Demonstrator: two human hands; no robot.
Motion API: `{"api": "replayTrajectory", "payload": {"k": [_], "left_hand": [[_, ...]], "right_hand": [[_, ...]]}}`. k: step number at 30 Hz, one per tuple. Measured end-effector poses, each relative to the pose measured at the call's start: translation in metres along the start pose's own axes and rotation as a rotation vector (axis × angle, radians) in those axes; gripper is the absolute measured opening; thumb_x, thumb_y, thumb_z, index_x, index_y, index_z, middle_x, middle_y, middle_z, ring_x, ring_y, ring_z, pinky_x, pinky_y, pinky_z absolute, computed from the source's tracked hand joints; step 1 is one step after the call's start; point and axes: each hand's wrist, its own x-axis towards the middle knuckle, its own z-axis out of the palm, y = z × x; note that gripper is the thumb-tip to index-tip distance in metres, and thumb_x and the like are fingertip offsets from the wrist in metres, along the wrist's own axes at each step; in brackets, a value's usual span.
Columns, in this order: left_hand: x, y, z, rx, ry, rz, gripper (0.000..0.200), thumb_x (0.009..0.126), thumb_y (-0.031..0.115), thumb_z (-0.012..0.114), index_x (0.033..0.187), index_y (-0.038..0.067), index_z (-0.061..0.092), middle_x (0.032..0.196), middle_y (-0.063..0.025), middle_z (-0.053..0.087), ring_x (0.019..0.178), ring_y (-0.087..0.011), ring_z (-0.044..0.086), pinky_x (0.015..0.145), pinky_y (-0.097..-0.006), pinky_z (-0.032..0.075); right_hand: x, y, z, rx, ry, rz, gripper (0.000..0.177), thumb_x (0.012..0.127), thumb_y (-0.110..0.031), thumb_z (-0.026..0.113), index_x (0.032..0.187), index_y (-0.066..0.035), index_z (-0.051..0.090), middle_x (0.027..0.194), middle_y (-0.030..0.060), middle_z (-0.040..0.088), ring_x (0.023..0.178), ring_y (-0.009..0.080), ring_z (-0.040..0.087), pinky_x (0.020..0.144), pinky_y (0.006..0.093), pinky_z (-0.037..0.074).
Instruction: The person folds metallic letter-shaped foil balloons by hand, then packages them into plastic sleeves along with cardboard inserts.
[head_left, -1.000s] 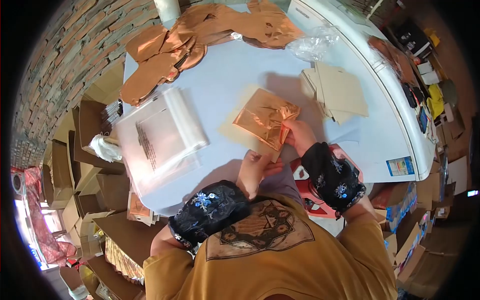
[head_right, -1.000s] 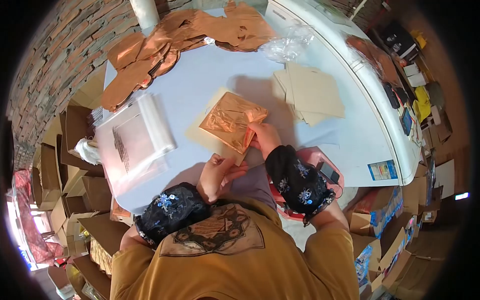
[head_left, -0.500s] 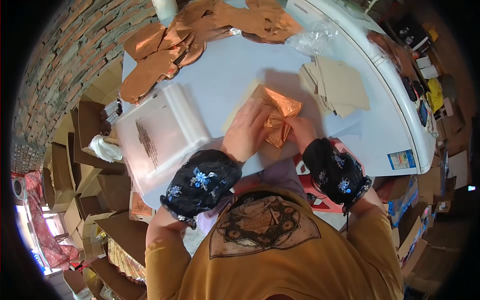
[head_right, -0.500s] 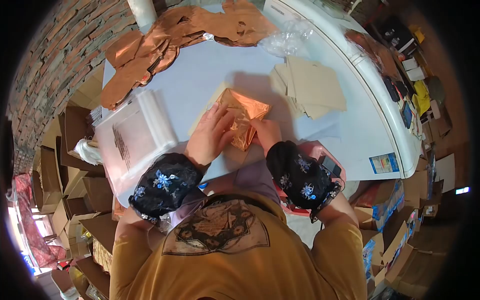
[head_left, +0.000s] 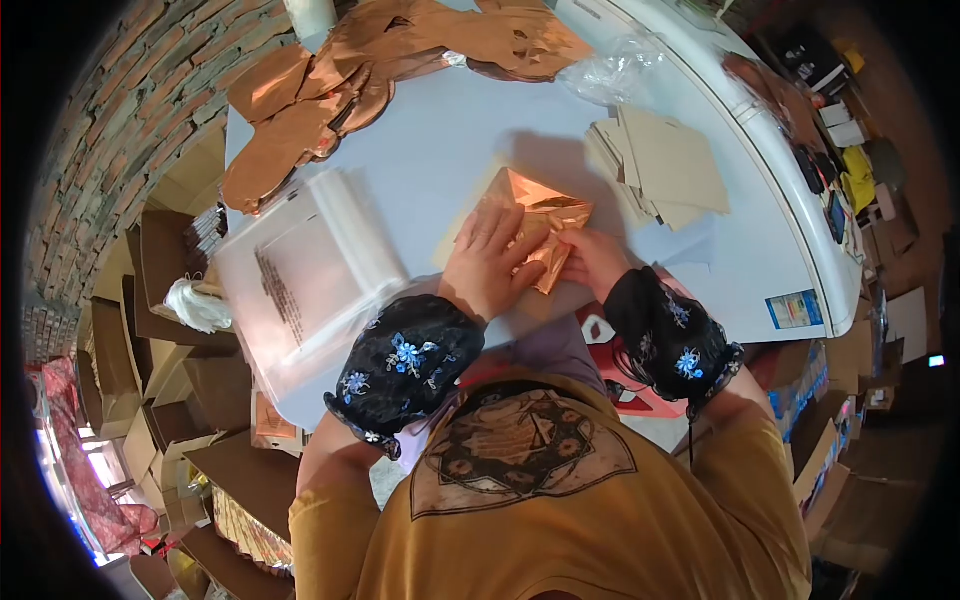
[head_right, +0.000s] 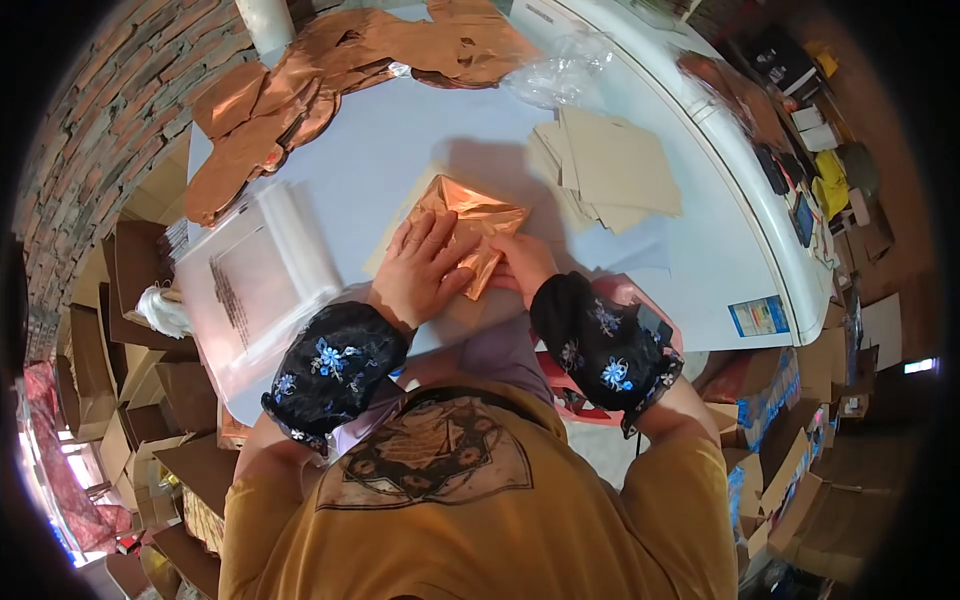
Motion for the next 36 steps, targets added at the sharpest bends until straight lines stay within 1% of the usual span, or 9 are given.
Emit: {"api": "replayTrajectory", "payload": {"k": [8, 11, 14, 17, 23, 26, 29, 32, 36], "left_hand": [[-0.001, 0.001, -0.001, 0.027, -0.021, -0.003, 0.047, 0.094, 0.042, 0.054, 0.137, 0.024, 0.054, 0.145, -0.0131, 0.046, 0.133, -0.0360, 0.041, 0.111, -0.0505, 0.028], [-0.001, 0.000, -0.002, 0.039, -0.033, 0.018, 0.047, 0.094, 0.042, 0.053, 0.137, 0.024, 0.054, 0.145, -0.0133, 0.046, 0.134, -0.0361, 0.041, 0.112, -0.0504, 0.028], [-0.001, 0.000, -0.001, 0.041, -0.037, 0.017, 0.047, 0.094, 0.042, 0.053, 0.137, 0.024, 0.054, 0.145, -0.0133, 0.046, 0.134, -0.0358, 0.040, 0.112, -0.0504, 0.028], [-0.001, -0.001, 0.001, 0.053, -0.036, 0.022, 0.047, 0.094, 0.042, 0.053, 0.137, 0.023, 0.055, 0.144, -0.0133, 0.047, 0.134, -0.0355, 0.040, 0.112, -0.0504, 0.028], [0.000, 0.001, -0.001, 0.025, -0.030, 0.015, 0.047, 0.093, 0.040, 0.056, 0.136, 0.021, 0.054, 0.142, -0.0138, 0.048, 0.134, -0.0358, 0.040, 0.112, -0.0503, 0.028], [0.001, 0.003, -0.005, 0.002, -0.040, 0.009, 0.049, 0.092, 0.039, 0.057, 0.137, 0.018, 0.053, 0.142, -0.0142, 0.048, 0.134, -0.0360, 0.040, 0.112, -0.0505, 0.028], [0.002, 0.004, -0.007, -0.007, -0.060, 0.009, 0.050, 0.092, 0.038, 0.058, 0.137, 0.016, 0.053, 0.143, -0.0145, 0.047, 0.135, -0.0359, 0.039, 0.112, -0.0509, 0.027], [0.002, 0.005, -0.006, 0.003, -0.087, -0.004, 0.051, 0.092, 0.039, 0.058, 0.137, 0.015, 0.052, 0.145, -0.0144, 0.044, 0.137, -0.0357, 0.036, 0.113, -0.0511, 0.026], [0.000, 0.004, -0.003, 0.040, -0.119, -0.024, 0.055, 0.093, 0.040, 0.057, 0.141, 0.015, 0.047, 0.150, -0.0134, 0.039, 0.140, -0.0352, 0.033, 0.114, -0.0510, 0.024]], "right_hand": [[0.010, -0.011, -0.016, -0.232, -0.036, -0.002, 0.037, 0.090, -0.028, 0.061, 0.114, -0.001, 0.056, 0.102, 0.0132, 0.065, 0.089, 0.0262, 0.068, 0.080, 0.0362, 0.056], [0.036, 0.007, -0.042, -0.877, 0.057, -0.357, 0.047, 0.084, -0.032, 0.067, 0.117, 0.000, 0.054, 0.097, 0.0155, 0.065, 0.084, 0.0329, 0.066, 0.080, 0.0382, 0.054], [0.013, -0.004, -0.024, -0.995, 0.251, -0.363, 0.055, 0.078, -0.035, 0.072, 0.117, 0.000, 0.053, 0.103, 0.0186, 0.061, 0.092, 0.0374, 0.062, 0.083, 0.0410, 0.050], [0.030, 0.015, -0.031, -1.086, 0.417, -0.645, 0.060, 0.076, -0.037, 0.074, 0.120, -0.001, 0.052, 0.115, 0.0208, 0.055, 0.106, 0.0379, 0.056, 0.092, 0.0424, 0.045], [0.074, 0.007, -0.057, -0.969, 0.269, -0.504, 0.066, 0.077, -0.041, 0.072, 0.125, -0.001, 0.052, 0.123, 0.0223, 0.047, 0.118, 0.0405, 0.044, 0.105, 0.0445, 0.036], [0.078, 0.001, -0.050, -0.939, 0.312, -0.614, 0.060, 0.078, -0.042, 0.071, 0.120, -0.002, 0.056, 0.123, 0.0216, 0.047, 0.117, 0.0398, 0.044, 0.103, 0.0438, 0.037], [0.064, -0.017, -0.040, -1.199, 0.281, -0.596, 0.055, 0.079, -0.041, 0.070, 0.117, -0.002, 0.057, 0.126, 0.0214, 0.046, 0.118, 0.0393, 0.043, 0.103, 0.0438, 0.036], [0.072, -0.019, -0.043, -1.248, 0.296, -0.575, 0.055, 0.080, -0.042, 0.070, 0.116, -0.001, 0.057, 0.120, 0.0157, 0.053, 0.115, 0.0306, 0.050, 0.097, 0.0425, 0.042], [0.080, -0.046, -0.049, -0.638, -0.094, -0.247, 0.049, 0.086, -0.041, 0.069, 0.116, -0.005, 0.059, 0.111, 0.0054, 0.061, 0.102, 0.0164, 0.059, 0.088, 0.0350, 0.049]]}}
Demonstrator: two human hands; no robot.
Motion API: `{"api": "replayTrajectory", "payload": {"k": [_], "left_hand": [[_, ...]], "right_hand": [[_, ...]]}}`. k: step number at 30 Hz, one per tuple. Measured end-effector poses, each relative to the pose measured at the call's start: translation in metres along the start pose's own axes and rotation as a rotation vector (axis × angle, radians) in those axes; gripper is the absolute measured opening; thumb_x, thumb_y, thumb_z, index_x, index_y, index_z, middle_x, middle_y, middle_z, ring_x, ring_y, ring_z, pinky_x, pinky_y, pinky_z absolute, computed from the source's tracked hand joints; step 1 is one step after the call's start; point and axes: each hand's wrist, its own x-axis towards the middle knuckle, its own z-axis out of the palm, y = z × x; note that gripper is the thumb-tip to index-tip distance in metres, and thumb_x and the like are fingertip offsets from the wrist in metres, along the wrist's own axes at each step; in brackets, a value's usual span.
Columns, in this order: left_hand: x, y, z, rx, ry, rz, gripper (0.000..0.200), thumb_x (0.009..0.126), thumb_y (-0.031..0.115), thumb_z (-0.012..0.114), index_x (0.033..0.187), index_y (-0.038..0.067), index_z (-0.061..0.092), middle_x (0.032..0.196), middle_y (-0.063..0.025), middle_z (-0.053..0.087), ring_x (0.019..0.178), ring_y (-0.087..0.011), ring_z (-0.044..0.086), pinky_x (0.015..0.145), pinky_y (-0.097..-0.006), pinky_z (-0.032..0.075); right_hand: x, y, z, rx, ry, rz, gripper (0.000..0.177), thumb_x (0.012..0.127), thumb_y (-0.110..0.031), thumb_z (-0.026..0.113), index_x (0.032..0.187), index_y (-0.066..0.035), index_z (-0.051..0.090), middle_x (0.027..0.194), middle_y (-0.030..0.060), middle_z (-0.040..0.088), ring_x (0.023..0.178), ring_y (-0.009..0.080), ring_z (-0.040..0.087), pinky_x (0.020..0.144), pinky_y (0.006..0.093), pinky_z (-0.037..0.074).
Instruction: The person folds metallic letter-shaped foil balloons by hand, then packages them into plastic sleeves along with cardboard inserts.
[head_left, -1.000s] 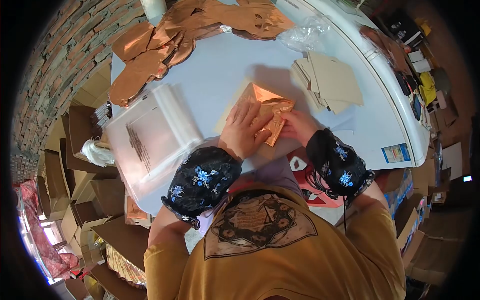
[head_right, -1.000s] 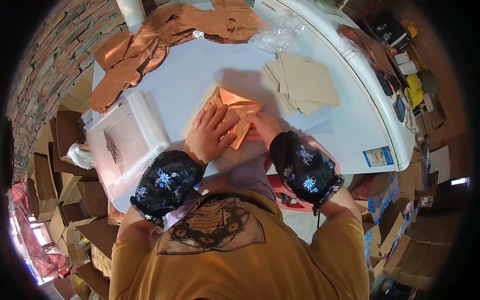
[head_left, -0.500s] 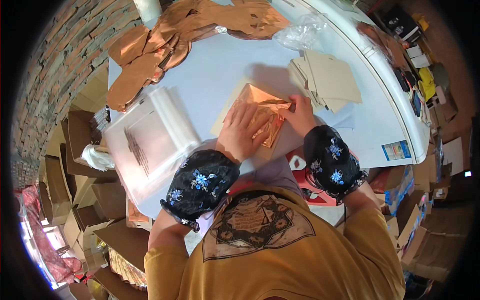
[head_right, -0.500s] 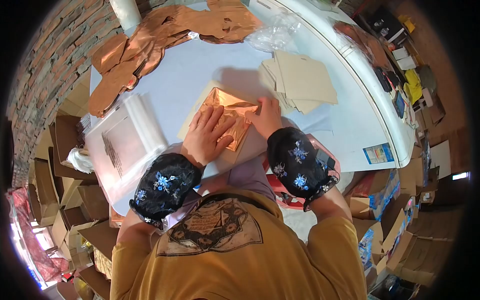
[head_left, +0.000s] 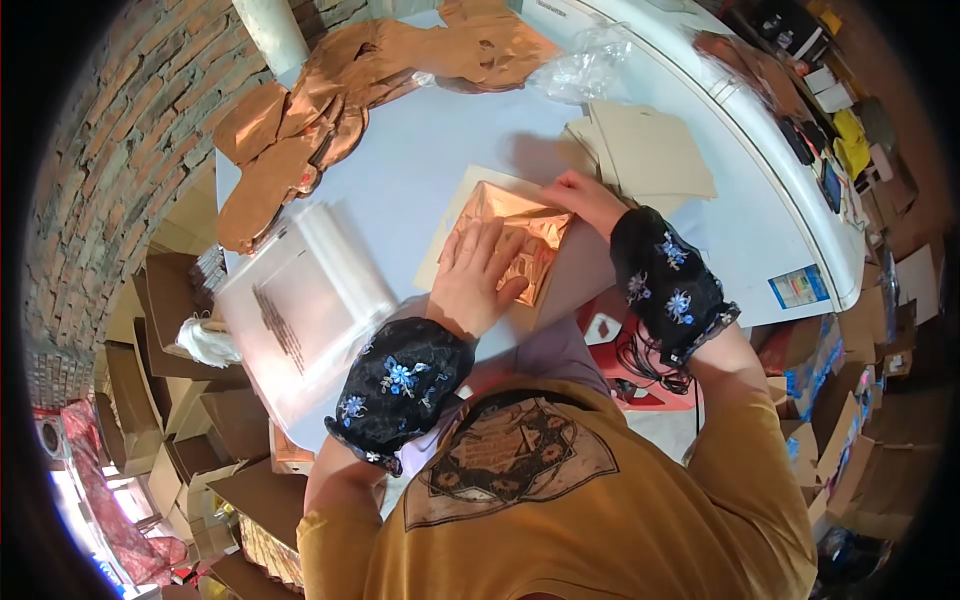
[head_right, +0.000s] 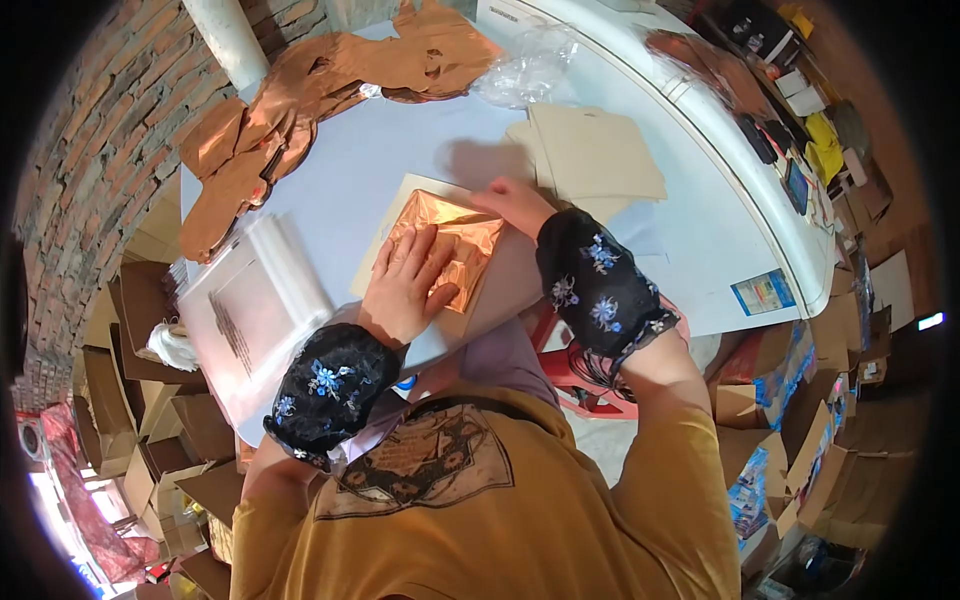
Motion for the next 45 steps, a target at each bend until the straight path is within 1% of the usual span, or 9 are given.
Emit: {"api": "replayTrajectory", "payload": {"k": [3, 6, 11, 22, 27, 31, 34, 38, 45], "left_hand": [[0.000, 0.000, -0.003, 0.013, -0.041, -0.006, 0.061, 0.093, 0.041, 0.056, 0.145, 0.014, 0.041, 0.152, -0.0127, 0.036, 0.142, -0.0349, 0.031, 0.114, -0.0512, 0.023], [-0.002, -0.003, 0.004, 0.017, -0.026, 0.003, 0.065, 0.093, 0.042, 0.056, 0.148, 0.012, 0.036, 0.153, -0.0119, 0.035, 0.142, -0.0344, 0.030, 0.114, -0.0515, 0.023], [-0.001, 0.000, -0.001, 0.011, -0.057, -0.023, 0.069, 0.094, 0.042, 0.056, 0.150, 0.012, 0.032, 0.155, -0.0113, 0.033, 0.143, -0.0337, 0.030, 0.115, -0.0515, 0.022], [0.000, 0.000, 0.000, -0.024, -0.025, -0.028, 0.067, 0.093, 0.044, 0.056, 0.148, 0.012, 0.036, 0.155, -0.0109, 0.034, 0.143, -0.0330, 0.029, 0.116, -0.0494, 0.020], [0.017, -0.010, -0.025, -0.319, -0.241, -0.151, 0.060, 0.098, 0.038, 0.049, 0.151, 0.015, 0.031, 0.153, -0.0126, 0.035, 0.143, -0.0335, 0.030, 0.116, -0.0461, 0.024], [0.069, -0.071, -0.044, -0.436, 0.124, 0.034, 0.033, 0.098, 0.022, 0.050, 0.126, 0.007, 0.058, 0.135, -0.0195, 0.052, 0.128, -0.0364, 0.047, 0.106, -0.0418, 0.040], [0.141, -0.145, -0.020, -0.308, 0.260, -0.332, 0.023, 0.089, 0.017, 0.055, 0.099, 0.003, 0.070, 0.105, -0.0231, 0.065, 0.100, -0.0404, 0.060, 0.090, -0.0456, 0.048], [0.220, -0.247, 0.045, -0.058, 0.432, -0.326, 0.025, 0.085, 0.016, 0.064, 0.106, 0.004, 0.058, 0.098, -0.0195, 0.062, 0.095, -0.0401, 0.060, 0.081, -0.0478, 0.049], [0.245, -0.238, 0.060, 0.123, 0.520, -0.404, 0.020, 0.086, 0.019, 0.061, 0.099, 0.005, 0.058, 0.103, -0.0188, 0.059, 0.101, -0.0404, 0.056, 0.083, -0.0496, 0.048]], "right_hand": [[-0.033, -0.020, 0.006, 0.529, -0.130, 0.056, 0.037, 0.094, -0.034, 0.063, 0.120, -0.008, 0.061, 0.115, 0.0019, 0.062, 0.106, 0.0097, 0.060, 0.090, 0.0299, 0.049], [-0.041, 0.018, 0.012, 0.619, -0.171, 0.014, 0.035, 0.095, -0.030, 0.062, 0.120, -0.007, 0.061, 0.117, 0.0030, 0.063, 0.109, 0.0103, 0.059, 0.093, 0.0297, 0.049], [-0.077, 0.000, 0.052, 0.518, 0.012, 0.108, 0.036, 0.094, -0.024, 0.060, 0.122, -0.001, 0.059, 0.111, 0.0046, 0.064, 0.095, 0.0132, 0.065, 0.080, 0.0268, 0.054], [-0.080, -0.003, 0.069, 0.626, 0.147, 0.115, 0.033, 0.094, -0.016, 0.055, 0.125, -0.006, 0.056, 0.106, 0.0042, 0.063, 0.092, 0.0145, 0.066, 0.080, 0.0300, 0.057], [-0.076, 0.013, 0.073, 0.647, 0.177, 0.102, 0.027, 0.093, -0.016, 0.057, 0.118, -0.006, 0.059, 0.102, 0.0032, 0.062, 0.092, 0.0134, 0.064, 0.078, 0.0286, 0.056], [-0.082, 0.013, 0.067, 0.722, 0.184, 0.112, 0.020, 0.093, -0.016, 0.059, 0.110, -0.006, 0.060, 0.097, 0.0008, 0.060, 0.088, 0.0109, 0.061, 0.078, 0.0270, 0.054], [-0.086, 0.015, 0.061, 0.766, 0.198, 0.132, 0.017, 0.093, -0.019, 0.061, 0.105, -0.006, 0.060, 0.094, -0.0001, 0.060, 0.087, 0.0096, 0.060, 0.078, 0.0266, 0.053], [-0.089, 0.026, 0.056, 0.749, 0.230, 0.172, 0.017, 0.093, -0.024, 0.063, 0.098, -0.007, 0.061, 0.092, 0.0002, 0.061, 0.085, 0.0076, 0.060, 0.072, 0.0237, 0.052], [-0.094, 0.017, 0.050, 0.816, 0.264, 0.173, 0.016, 0.096, -0.025, 0.061, 0.097, -0.009, 0.061, 0.086, -0.0042, 0.058, 0.070, 0.0025, 0.051, 0.057, 0.0176, 0.038]]}}
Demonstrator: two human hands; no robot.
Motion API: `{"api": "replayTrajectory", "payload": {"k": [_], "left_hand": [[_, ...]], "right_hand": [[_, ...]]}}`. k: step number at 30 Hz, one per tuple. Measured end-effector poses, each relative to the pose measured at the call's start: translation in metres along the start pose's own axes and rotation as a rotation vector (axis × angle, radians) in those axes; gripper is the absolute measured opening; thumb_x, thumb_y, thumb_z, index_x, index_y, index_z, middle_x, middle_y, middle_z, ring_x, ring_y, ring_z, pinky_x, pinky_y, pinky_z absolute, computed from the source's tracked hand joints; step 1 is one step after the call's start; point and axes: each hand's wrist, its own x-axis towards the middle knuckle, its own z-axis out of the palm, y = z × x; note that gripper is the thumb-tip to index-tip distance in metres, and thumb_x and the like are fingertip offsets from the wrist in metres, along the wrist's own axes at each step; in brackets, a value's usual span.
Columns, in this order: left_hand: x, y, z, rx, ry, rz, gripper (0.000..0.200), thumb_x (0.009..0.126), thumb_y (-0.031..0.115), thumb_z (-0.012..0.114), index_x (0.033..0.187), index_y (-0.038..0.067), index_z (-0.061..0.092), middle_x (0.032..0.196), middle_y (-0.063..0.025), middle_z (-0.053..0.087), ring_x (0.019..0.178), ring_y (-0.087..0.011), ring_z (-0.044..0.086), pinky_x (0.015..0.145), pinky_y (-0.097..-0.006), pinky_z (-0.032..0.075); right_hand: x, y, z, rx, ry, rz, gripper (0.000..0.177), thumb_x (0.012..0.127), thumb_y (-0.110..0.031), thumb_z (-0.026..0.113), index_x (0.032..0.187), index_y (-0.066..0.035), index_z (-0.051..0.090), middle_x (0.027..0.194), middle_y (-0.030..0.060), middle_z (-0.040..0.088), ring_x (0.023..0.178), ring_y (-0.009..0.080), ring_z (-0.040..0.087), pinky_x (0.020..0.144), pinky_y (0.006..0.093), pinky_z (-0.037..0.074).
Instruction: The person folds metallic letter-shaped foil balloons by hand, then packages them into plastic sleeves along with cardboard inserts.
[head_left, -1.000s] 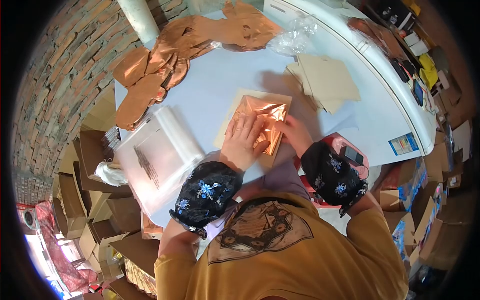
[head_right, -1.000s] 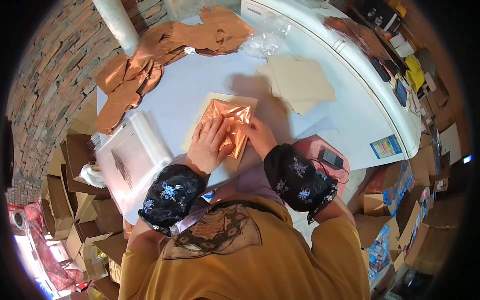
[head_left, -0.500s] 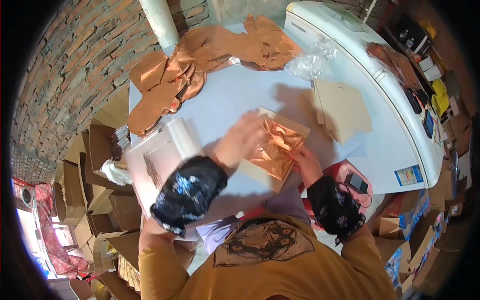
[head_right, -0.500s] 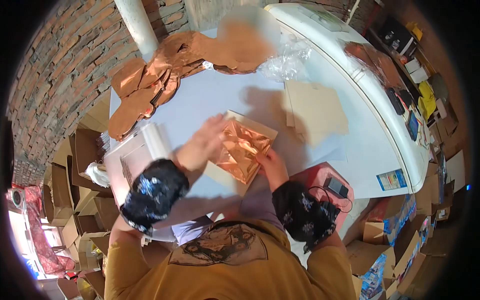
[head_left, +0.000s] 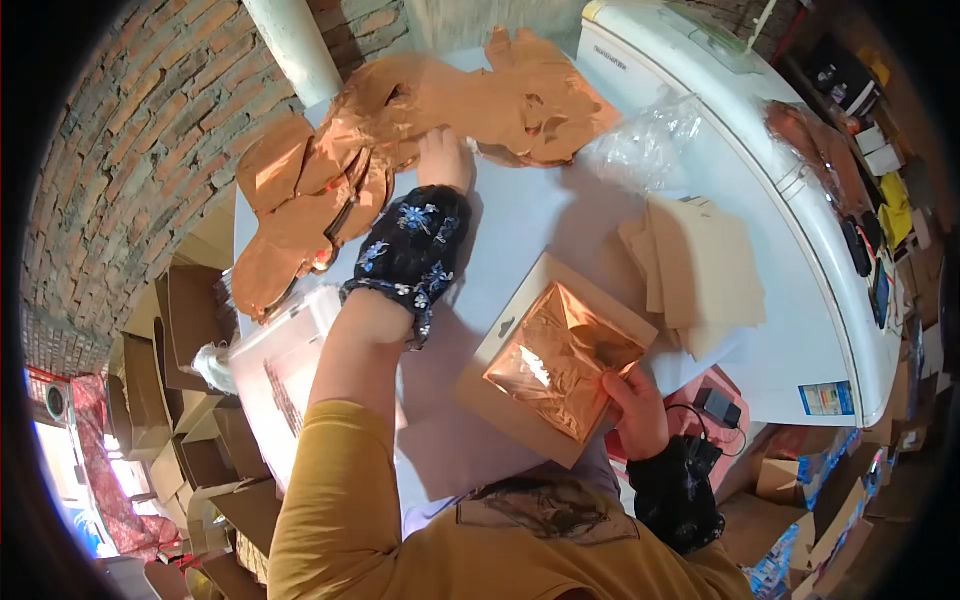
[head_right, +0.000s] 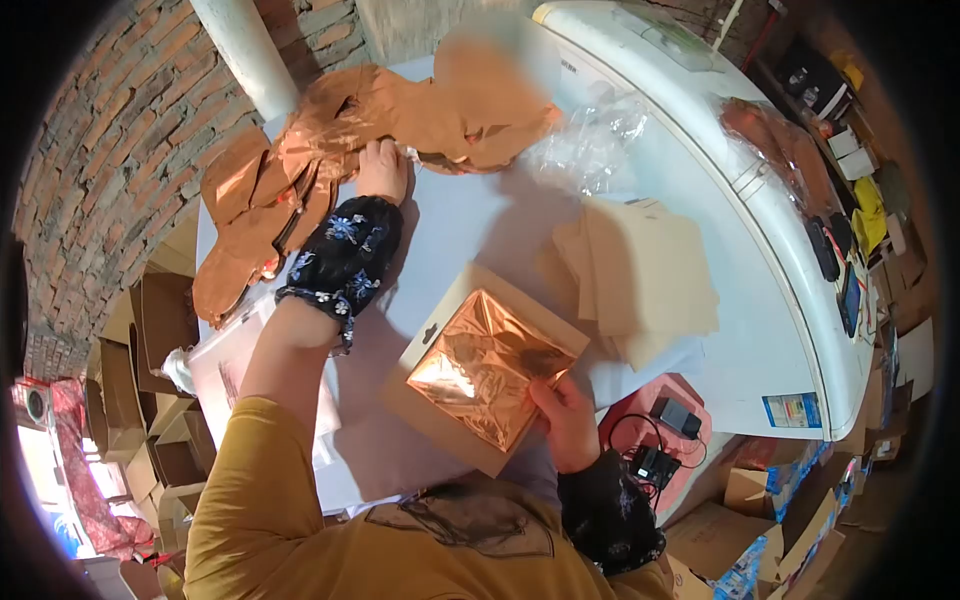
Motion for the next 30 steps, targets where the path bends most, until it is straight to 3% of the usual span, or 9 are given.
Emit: {"api": "replayTrajectory", "payload": {"k": [3, 5, 11, 16, 19, 22, 25, 26, 30], "left_hand": [[-0.015, 0.001, -0.026, -0.230, -0.017, -0.081, 0.014, 0.086, 0.016, 0.062, 0.087, 0.004, 0.056, 0.076, -0.0159, 0.060, 0.072, -0.0376, 0.060, 0.068, -0.0448, 0.048], [-0.034, 0.039, -0.092, -0.419, -0.249, -0.428, 0.019, 0.082, 0.018, 0.062, 0.087, 0.001, 0.057, 0.076, -0.0227, 0.063, 0.073, -0.0351, 0.063, 0.066, -0.0441, 0.048], [-0.139, 0.058, -0.213, -0.861, -0.579, -0.580, 0.011, 0.087, 0.005, 0.062, 0.087, 0.002, 0.051, 0.079, -0.0028, 0.059, 0.063, -0.0087, 0.054, 0.058, -0.0242, 0.044], [-0.182, 0.088, -0.254, -0.594, -0.676, -0.534, 0.007, 0.090, 0.007, 0.061, 0.088, 0.001, 0.061, 0.078, -0.0025, 0.060, 0.067, -0.0097, 0.059, 0.060, -0.0278, 0.047], [-0.184, 0.090, -0.255, -0.411, -0.600, -0.333, 0.007, 0.090, 0.007, 0.060, 0.089, 0.001, 0.064, 0.079, -0.0098, 0.063, 0.070, -0.0180, 0.064, 0.063, -0.0319, 0.050], [-0.189, 0.095, -0.254, -0.298, -0.399, -0.180, 0.013, 0.087, 0.015, 0.059, 0.092, 0.003, 0.064, 0.087, -0.0197, 0.061, 0.081, -0.0417, 0.061, 0.074, -0.0477, 0.050], [-0.195, 0.103, -0.253, -0.390, -0.467, -0.189, 0.012, 0.087, 0.014, 0.059, 0.091, 0.003, 0.063, 0.086, -0.0193, 0.060, 0.082, -0.0420, 0.061, 0.074, -0.0492, 0.050], [-0.205, 0.096, -0.241, -0.279, -0.419, -0.075, 0.008, 0.091, 0.006, 0.059, 0.094, 0.002, 0.066, 0.082, -0.0153, 0.065, 0.069, -0.0291, 0.066, 0.065, -0.0366, 0.052], [-0.203, 0.098, -0.236, -0.549, -0.601, -0.481, 0.016, 0.097, 0.010, 0.056, 0.095, -0.003, 0.065, 0.076, -0.0061, 0.065, 0.066, -0.0099, 0.058, 0.063, -0.0262, 0.049]], "right_hand": [[-0.002, -0.003, -0.007, -0.084, -0.031, 0.030, 0.015, 0.096, -0.024, 0.060, 0.099, -0.010, 0.061, 0.084, -0.0061, 0.056, 0.066, 0.0011, 0.047, 0.054, 0.0168, 0.033], [0.001, -0.006, -0.004, -0.071, -0.071, 0.007, 0.014, 0.096, -0.025, 0.059, 0.100, -0.011, 0.061, 0.082, -0.0070, 0.055, 0.065, 0.0006, 0.045, 0.053, 0.0170, 0.031], [0.003, -0.007, -0.001, 0.011, -0.142, -0.033, 0.019, 0.098, -0.020, 0.056, 0.111, -0.006, 0.059, 0.101, 0.0002, 0.061, 0.091, 0.0079, 0.060, 0.077, 0.0245, 0.051], [0.002, -0.007, 0.004, 0.018, -0.167, -0.014, 0.020, 0.098, -0.019, 0.057, 0.113, -0.006, 0.058, 0.104, 0.0022, 0.063, 0.096, 0.0111, 0.063, 0.081, 0.0280, 0.054], [0.006, 0.001, -0.003, -0.024, -0.177, -0.052, 0.015, 0.097, -0.020, 0.059, 0.106, -0.008, 0.059, 0.098, 0.0009, 0.062, 0.092, 0.0101, 0.062, 0.079, 0.0271, 0.054], [0.007, 0.003, -0.005, -0.067, -0.180, -0.122, 0.013, 0.096, -0.022, 0.061, 0.099, -0.009, 0.059, 0.093, -0.0006, 0.061, 0.088, 0.0089, 0.061, 0.077, 0.0265, 0.054], [0.003, 0.008, 0.001, -0.087, -0.166, -0.167, 0.013, 0.096, -0.022, 0.061, 0.098, -0.009, 0.060, 0.091, -0.0011, 0.061, 0.085, 0.0080, 0.061, 0.076, 0.0262, 0.054], [0.001, 0.009, 0.002, -0.092, -0.156, -0.179, 0.013, 0.096, -0.022, 0.061, 0.099, -0.009, 0.060, 0.091, -0.0012, 0.061, 0.084, 0.0078, 0.061, 0.075, 0.0262, 0.054], [-0.001, 0.008, 0.002, -0.064, -0.212, -0.194, 0.015, 0.097, -0.018, 0.060, 0.107, -0.007, 0.060, 0.093, -0.0008, 0.062, 0.084, 0.0076, 0.062, 0.074, 0.0256, 0.055]]}}
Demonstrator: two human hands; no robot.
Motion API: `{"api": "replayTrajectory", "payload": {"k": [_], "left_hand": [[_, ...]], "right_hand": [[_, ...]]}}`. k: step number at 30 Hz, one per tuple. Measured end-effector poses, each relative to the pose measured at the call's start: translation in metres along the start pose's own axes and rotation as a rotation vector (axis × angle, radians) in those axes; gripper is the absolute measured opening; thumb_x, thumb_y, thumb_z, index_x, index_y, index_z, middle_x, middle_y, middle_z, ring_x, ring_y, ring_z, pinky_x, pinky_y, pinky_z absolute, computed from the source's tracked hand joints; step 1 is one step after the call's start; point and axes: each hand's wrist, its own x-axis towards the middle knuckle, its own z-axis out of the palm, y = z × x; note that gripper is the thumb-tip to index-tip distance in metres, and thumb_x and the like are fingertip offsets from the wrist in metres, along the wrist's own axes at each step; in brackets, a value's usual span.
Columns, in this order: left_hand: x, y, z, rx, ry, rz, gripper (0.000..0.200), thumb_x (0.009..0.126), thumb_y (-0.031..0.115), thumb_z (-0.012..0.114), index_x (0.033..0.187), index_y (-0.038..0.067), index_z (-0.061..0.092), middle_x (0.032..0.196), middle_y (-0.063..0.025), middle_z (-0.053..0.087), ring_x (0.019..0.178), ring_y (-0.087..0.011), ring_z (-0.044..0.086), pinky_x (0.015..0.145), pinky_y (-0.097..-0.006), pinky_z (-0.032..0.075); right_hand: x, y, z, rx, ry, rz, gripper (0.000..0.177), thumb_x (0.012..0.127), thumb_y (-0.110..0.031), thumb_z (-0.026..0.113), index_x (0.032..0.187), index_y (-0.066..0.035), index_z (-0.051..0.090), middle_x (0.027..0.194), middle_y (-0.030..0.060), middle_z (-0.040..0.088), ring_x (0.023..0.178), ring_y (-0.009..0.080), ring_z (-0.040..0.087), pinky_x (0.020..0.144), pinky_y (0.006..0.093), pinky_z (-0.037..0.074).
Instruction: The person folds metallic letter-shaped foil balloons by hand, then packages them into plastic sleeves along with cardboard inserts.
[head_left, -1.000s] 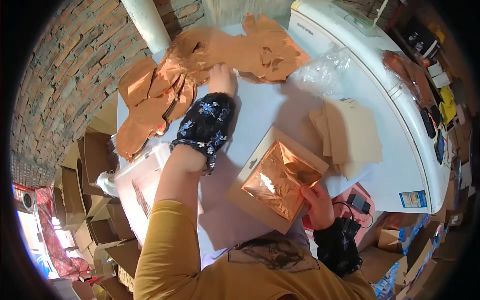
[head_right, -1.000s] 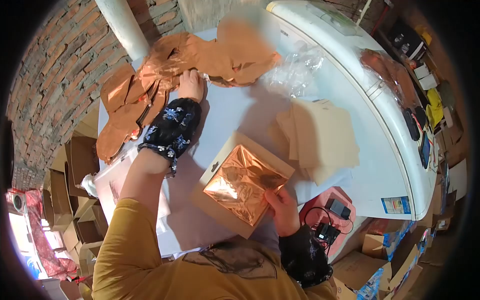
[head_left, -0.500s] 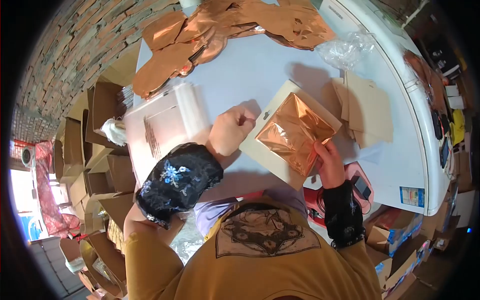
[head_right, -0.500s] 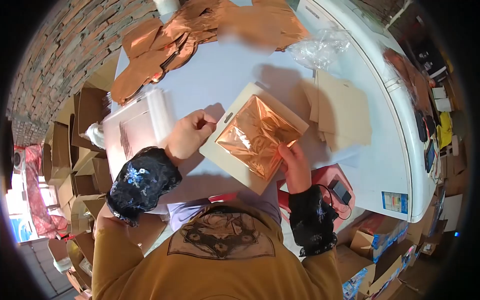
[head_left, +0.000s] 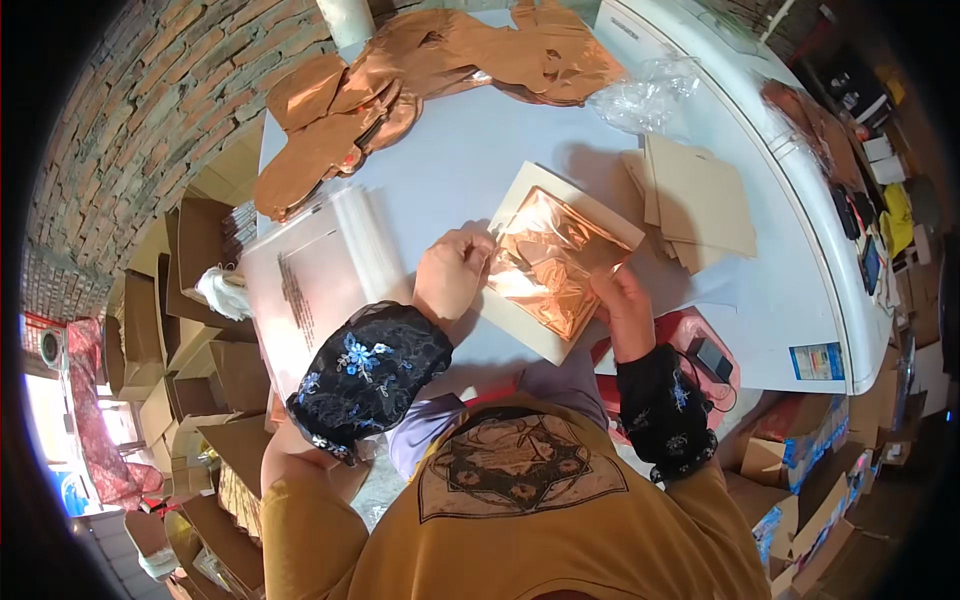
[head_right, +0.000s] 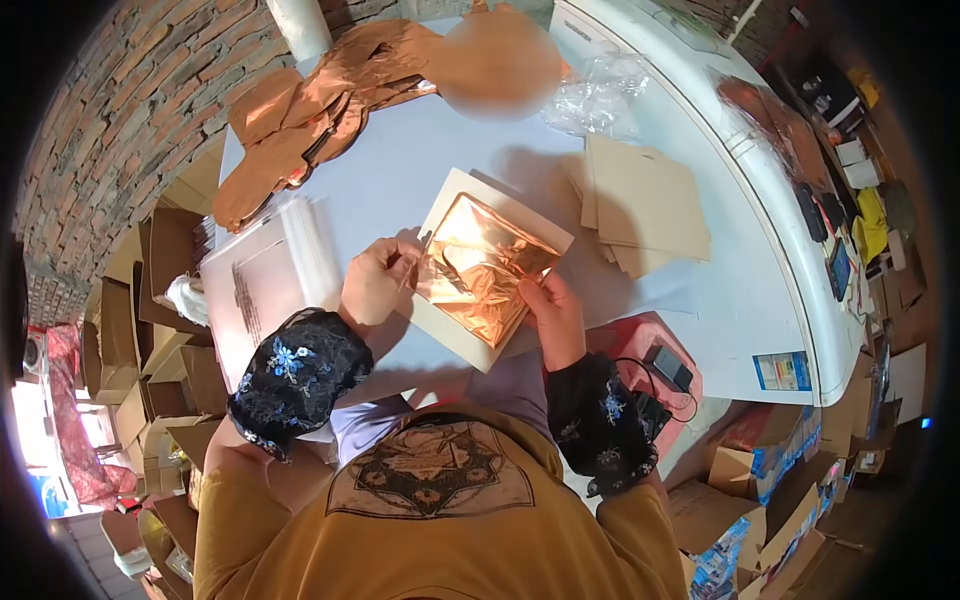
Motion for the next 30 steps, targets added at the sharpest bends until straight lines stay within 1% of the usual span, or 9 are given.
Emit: {"api": "replayTrajectory", "payload": {"k": [3, 6, 12, 15, 21, 23, 24, 27, 30], "left_hand": [[0.003, -0.007, 0.001, -0.193, -0.038, -0.041, 0.015, 0.094, 0.013, 0.058, 0.095, 0.002, 0.067, 0.074, -0.0080, 0.066, 0.064, -0.0155, 0.060, 0.062, -0.0311, 0.049], [0.002, 0.013, 0.000, -0.318, -0.060, -0.147, 0.018, 0.095, 0.015, 0.057, 0.099, -0.001, 0.065, 0.080, -0.0036, 0.065, 0.072, -0.0105, 0.057, 0.069, -0.0278, 0.048], [0.017, 0.013, -0.008, -0.473, -0.398, -0.316, 0.020, 0.099, 0.016, 0.055, 0.113, 0.003, 0.056, 0.099, -0.0011, 0.060, 0.090, -0.0059, 0.056, 0.080, -0.0222, 0.044], [0.026, -0.013, 0.006, -0.614, -0.404, -0.205, 0.019, 0.097, 0.016, 0.058, 0.110, 0.002, 0.057, 0.101, -0.0023, 0.061, 0.092, -0.0092, 0.059, 0.082, -0.0240, 0.047], [0.019, -0.004, 0.017, -0.269, -0.139, -0.143, 0.020, 0.095, 0.011, 0.056, 0.113, 0.004, 0.056, 0.102, -0.0064, 0.063, 0.092, -0.0133, 0.062, 0.079, -0.0273, 0.051], [0.022, -0.014, 0.025, -0.384, -0.129, -0.179, 0.014, 0.091, 0.011, 0.057, 0.104, 0.006, 0.058, 0.088, -0.0080, 0.065, 0.081, -0.0165, 0.062, 0.075, -0.0322, 0.050], [0.022, -0.011, 0.024, -0.411, -0.161, -0.212, 0.020, 0.088, 0.007, 0.058, 0.108, 0.006, 0.056, 0.094, -0.0106, 0.061, 0.086, -0.0208, 0.060, 0.078, -0.0340, 0.049], [0.004, 0.005, 0.027, -0.176, 0.164, 0.032, 0.027, 0.084, 0.002, 0.058, 0.111, 0.006, 0.055, 0.101, -0.0139, 0.054, 0.094, -0.0263, 0.056, 0.083, -0.0362, 0.048], [0.001, 0.006, 0.016, 0.052, 0.253, 0.203, 0.034, 0.082, -0.003, 0.057, 0.115, 0.006, 0.054, 0.105, -0.0156, 0.050, 0.097, -0.0299, 0.053, 0.085, -0.0377, 0.047]], "right_hand": [[0.001, 0.002, 0.000, 0.029, -0.002, 0.001, 0.016, 0.097, -0.018, 0.059, 0.108, -0.006, 0.061, 0.094, -0.0005, 0.062, 0.085, 0.0081, 0.063, 0.074, 0.0260, 0.055], [0.003, 0.007, -0.004, 0.016, -0.013, 0.022, 0.018, 0.097, -0.019, 0.059, 0.110, -0.006, 0.060, 0.095, 0.0001, 0.063, 0.087, 0.0086, 0.063, 0.075, 0.0260, 0.055], [0.006, 0.006, -0.002, 0.029, -0.003, 0.111, 0.016, 0.097, -0.020, 0.059, 0.105, -0.007, 0.059, 0.094, 0.0000, 0.061, 0.086, 0.0097, 0.062, 0.076, 0.0265, 0.054], [0.004, 0.004, 0.004, 0.031, -0.008, 0.110, 0.016, 0.096, -0.021, 0.059, 0.103, -0.007, 0.059, 0.092, -0.0002, 0.060, 0.084, 0.0099, 0.062, 0.076, 0.0269, 0.053], [0.005, 0.005, 0.002, -0.093, 0.044, 0.126, 0.017, 0.095, -0.023, 0.060, 0.103, -0.008, 0.059, 0.091, 0.0003, 0.060, 0.084, 0.0098, 0.060, 0.074, 0.0262, 0.051], [0.006, 0.006, -0.002, -0.068, -0.008, 0.132, 0.016, 0.096, -0.022, 0.061, 0.106, -0.010, 0.059, 0.095, -0.0009, 0.060, 0.087, 0.0082, 0.060, 0.077, 0.0249, 0.051], [0.007, 0.005, -0.001, -0.058, -0.023, 0.131, 0.015, 0.096, -0.021, 0.061, 0.107, -0.011, 0.059, 0.097, -0.0015, 0.060, 0.089, 0.0073, 0.060, 0.079, 0.0243, 0.051], [0.005, 0.003, 0.005, -0.028, 0.015, 0.110, 0.012, 0.095, -0.020, 0.062, 0.102, -0.011, 0.059, 0.092, -0.0023, 0.060, 0.084, 0.0064, 0.059, 0.075, 0.0230, 0.050], [0.005, 0.001, -0.001, -0.048, -0.013, 0.122, 0.010, 0.095, -0.020, 0.062, 0.096, -0.012, 0.058, 0.087, -0.0026, 0.060, 0.080, 0.0064, 0.059, 0.072, 0.0226, 0.049]]}}
